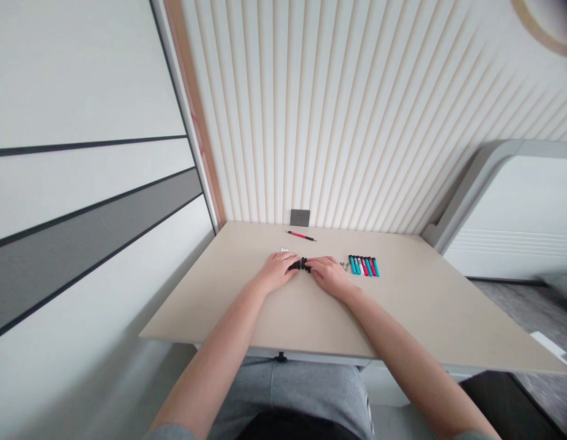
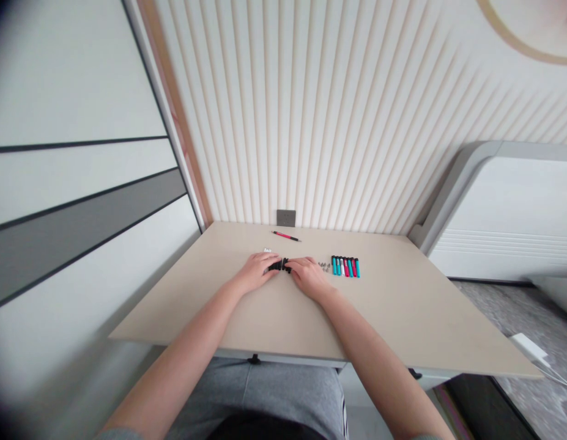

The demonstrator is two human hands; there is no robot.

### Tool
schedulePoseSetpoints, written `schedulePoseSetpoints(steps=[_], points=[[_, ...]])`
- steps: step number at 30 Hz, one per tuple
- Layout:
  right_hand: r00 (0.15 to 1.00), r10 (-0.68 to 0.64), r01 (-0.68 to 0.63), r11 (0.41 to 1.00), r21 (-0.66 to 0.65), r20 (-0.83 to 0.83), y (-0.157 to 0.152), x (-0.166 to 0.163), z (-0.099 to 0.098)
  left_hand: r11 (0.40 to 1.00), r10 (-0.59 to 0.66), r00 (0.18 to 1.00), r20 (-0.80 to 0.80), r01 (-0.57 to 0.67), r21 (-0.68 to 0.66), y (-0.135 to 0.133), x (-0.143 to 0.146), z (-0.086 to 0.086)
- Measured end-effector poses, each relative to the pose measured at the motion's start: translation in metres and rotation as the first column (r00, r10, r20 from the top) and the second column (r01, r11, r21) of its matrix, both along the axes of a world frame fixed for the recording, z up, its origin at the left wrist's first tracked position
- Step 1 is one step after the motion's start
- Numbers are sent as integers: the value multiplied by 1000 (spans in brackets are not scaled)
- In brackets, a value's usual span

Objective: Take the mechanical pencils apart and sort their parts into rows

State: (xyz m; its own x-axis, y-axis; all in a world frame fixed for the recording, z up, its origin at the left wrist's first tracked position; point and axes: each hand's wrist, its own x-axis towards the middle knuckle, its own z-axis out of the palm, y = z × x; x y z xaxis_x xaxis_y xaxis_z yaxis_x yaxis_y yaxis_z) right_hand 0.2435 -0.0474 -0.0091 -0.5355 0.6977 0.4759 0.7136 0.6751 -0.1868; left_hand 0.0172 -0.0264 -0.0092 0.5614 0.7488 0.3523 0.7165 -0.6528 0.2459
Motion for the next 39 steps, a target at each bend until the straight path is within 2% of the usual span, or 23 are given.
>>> schedulePoseSetpoints(steps=[6, 16, 39], points=[[992, -125, 125, 992, -15, -5, -1, 10, 5, 994, -107, 994, -26, 108, 22, -7, 18, 3], [992, -117, 118, 993, -5, 52, -2, 1, 2, 988, -155, 987, -40, 155, 5, -4, 28, 6], [986, -144, 143, 990, 21, 83, -5, 1, 9, 998, -69, 997, -32, 69, 0, 0, 35, 6]])
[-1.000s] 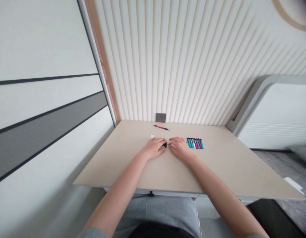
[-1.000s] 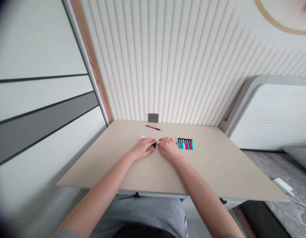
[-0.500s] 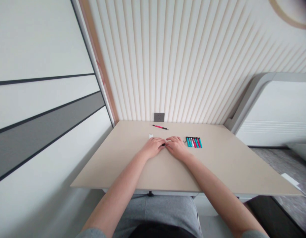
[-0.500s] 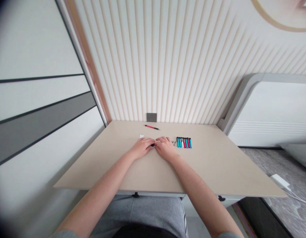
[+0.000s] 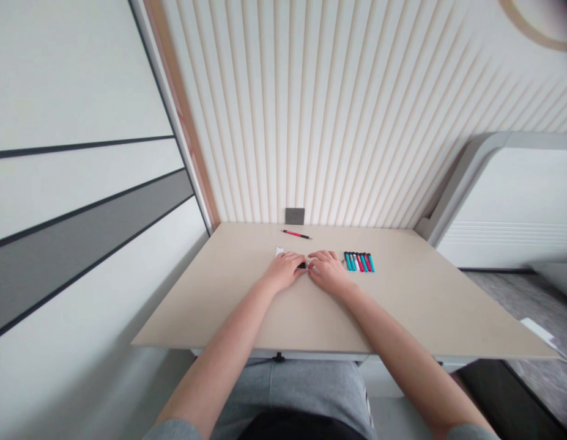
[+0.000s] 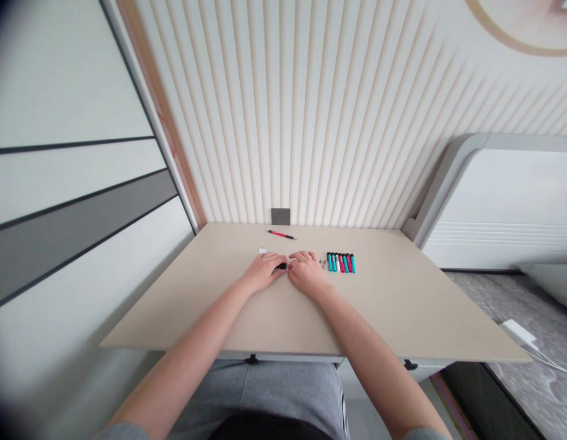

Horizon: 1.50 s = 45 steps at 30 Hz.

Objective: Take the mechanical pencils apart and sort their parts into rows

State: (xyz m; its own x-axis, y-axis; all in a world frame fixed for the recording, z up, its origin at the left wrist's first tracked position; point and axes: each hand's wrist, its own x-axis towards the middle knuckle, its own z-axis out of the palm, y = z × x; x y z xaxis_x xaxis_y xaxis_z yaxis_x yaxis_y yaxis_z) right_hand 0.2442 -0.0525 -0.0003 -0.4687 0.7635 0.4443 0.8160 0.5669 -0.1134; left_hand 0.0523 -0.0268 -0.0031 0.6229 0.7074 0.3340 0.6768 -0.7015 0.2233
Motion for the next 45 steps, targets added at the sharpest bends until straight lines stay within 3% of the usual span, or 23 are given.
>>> schedulePoseSetpoints(steps=[9, 24, 31, 38, 45], points=[[997, -57, 58, 998, 19, -49, 9, 12, -2, 999, 13, 1000, -22, -12, 32, 1, -3, -2], [996, 40, -44, 998, 46, 83, 19, 1, -2, 999, 23, 999, -41, -22, 29, 1, -1, -3], [1000, 15, -15, 1000, 14, -10, 5, 14, 4, 998, 61, 996, -67, -59, 31, 7, -3, -13], [999, 20, -17, 998, -59, 50, 1, 23, 3, 999, 46, 998, -51, -47, -16, 8, -4, -13], [997, -20, 24, 999, -45, 79, 1, 14, 2, 999, 28, 999, -19, -28, -32, 8, -4, -11]])
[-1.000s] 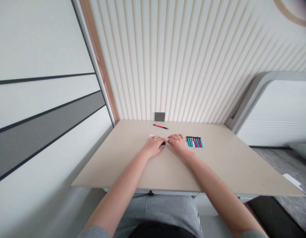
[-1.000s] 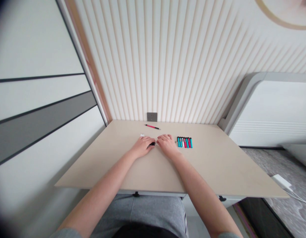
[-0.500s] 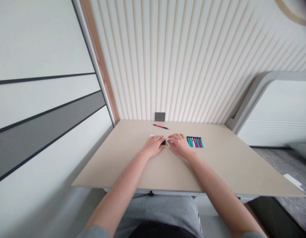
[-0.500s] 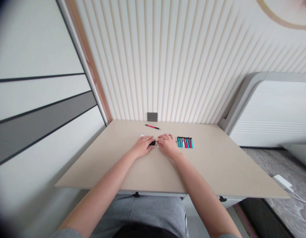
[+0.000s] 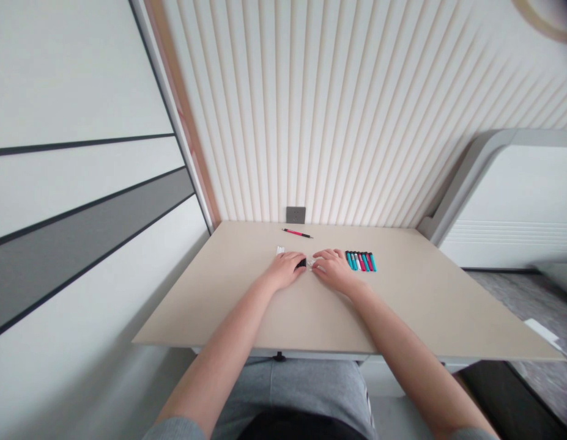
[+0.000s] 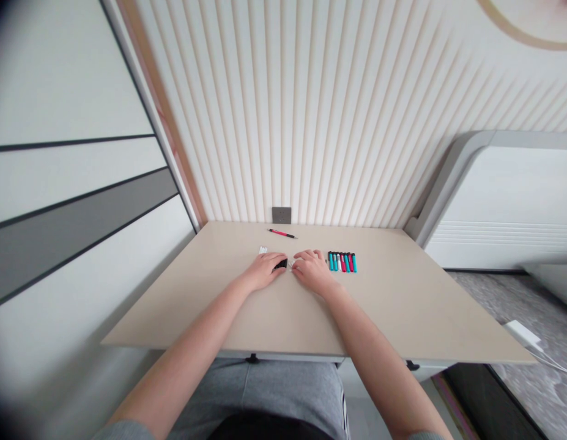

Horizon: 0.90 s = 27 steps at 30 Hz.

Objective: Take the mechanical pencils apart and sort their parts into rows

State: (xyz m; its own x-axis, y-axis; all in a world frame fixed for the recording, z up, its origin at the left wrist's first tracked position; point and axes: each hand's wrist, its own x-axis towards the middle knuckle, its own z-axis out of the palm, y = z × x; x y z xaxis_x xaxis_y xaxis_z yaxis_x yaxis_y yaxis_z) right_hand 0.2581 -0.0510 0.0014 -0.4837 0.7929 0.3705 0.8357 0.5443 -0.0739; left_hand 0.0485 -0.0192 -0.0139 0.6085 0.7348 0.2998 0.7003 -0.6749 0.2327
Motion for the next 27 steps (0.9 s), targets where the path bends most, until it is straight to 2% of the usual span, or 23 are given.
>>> schedulePoseSetpoints(steps=[15, 27], points=[[973, -232, 231, 970, 70, 8, -3, -29, -3, 999, 8, 1000, -2, -8, 35, -3, 1, 2], [954, -299, 299, 954, 32, -14, -2, -34, -4, 999, 25, 1000, -10, -25, 27, -6, 1, 5]])
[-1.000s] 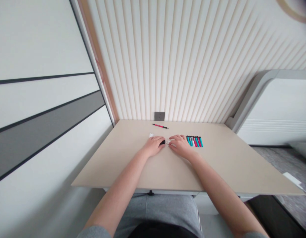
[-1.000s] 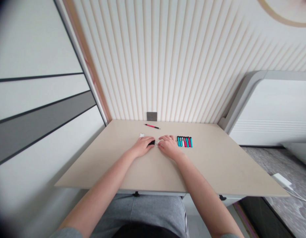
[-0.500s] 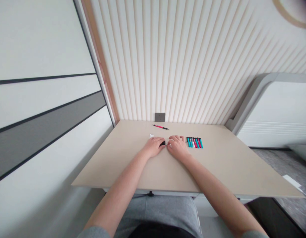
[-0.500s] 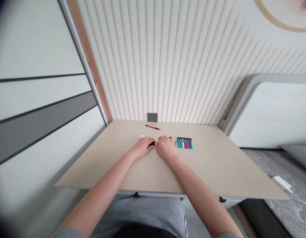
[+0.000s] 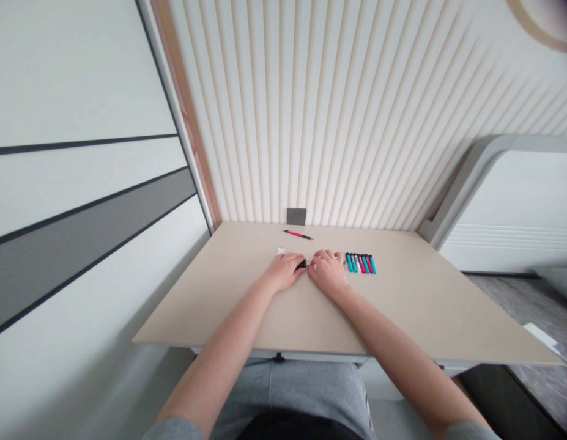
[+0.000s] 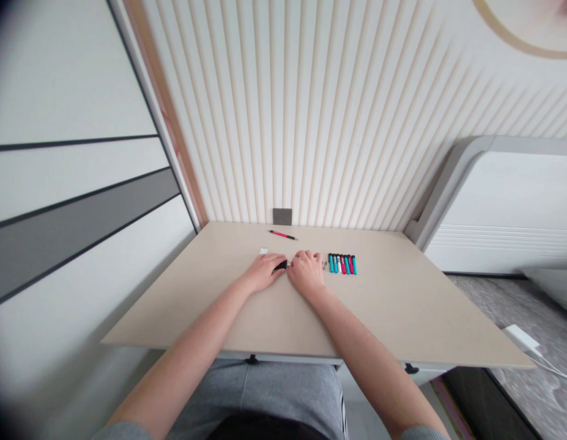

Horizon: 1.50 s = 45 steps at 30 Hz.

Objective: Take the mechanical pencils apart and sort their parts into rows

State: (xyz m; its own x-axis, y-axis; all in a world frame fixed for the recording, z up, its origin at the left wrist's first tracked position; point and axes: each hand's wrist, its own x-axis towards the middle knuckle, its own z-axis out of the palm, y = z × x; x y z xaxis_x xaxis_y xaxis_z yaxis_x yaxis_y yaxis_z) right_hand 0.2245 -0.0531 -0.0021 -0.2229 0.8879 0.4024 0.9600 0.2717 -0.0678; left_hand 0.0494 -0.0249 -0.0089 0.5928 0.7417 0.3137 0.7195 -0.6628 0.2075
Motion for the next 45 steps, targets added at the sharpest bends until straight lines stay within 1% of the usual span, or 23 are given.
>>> schedulePoseSetpoints(steps=[4, 10, 14, 18, 24, 30, 34, 39, 45], points=[[1000, 1, -1, 1000, -8, -26, 2, 1, 0, 1000, 5, 1000, -2, -5, -10, 0, 0, 0], [995, 70, -72, 997, -24, -67, 5, 6, 0, 1000, 5, 1000, -9, -5, -3, 1, 0, -2], [993, 86, -89, 996, -29, -75, 9, 7, -2, 1000, -7, 1000, -2, 7, -2, 0, 0, 0], [996, 72, -75, 996, -49, -57, 13, 5, -4, 1000, -11, 1000, 1, 11, 0, -1, 0, 1], [997, 41, -41, 999, -11, -68, 13, 2, -3, 1000, -6, 1000, -5, 6, -6, -1, 1, 1], [997, -9, 8, 1000, -14, -80, 11, 0, -4, 1000, 8, 1000, -19, -8, -14, 0, 1, 0], [996, -15, 15, 1000, -2, -91, 11, 0, -5, 1000, 3, 1000, -21, -3, -9, 1, 1, 0], [993, 33, -35, 999, -16, -116, 10, 6, -4, 1000, -6, 1000, -13, 5, -11, 1, 1, 0], [992, 93, -98, 993, -61, -81, 8, 10, -3, 1000, -1, 1000, -11, 1, -9, -1, 1, 1]])
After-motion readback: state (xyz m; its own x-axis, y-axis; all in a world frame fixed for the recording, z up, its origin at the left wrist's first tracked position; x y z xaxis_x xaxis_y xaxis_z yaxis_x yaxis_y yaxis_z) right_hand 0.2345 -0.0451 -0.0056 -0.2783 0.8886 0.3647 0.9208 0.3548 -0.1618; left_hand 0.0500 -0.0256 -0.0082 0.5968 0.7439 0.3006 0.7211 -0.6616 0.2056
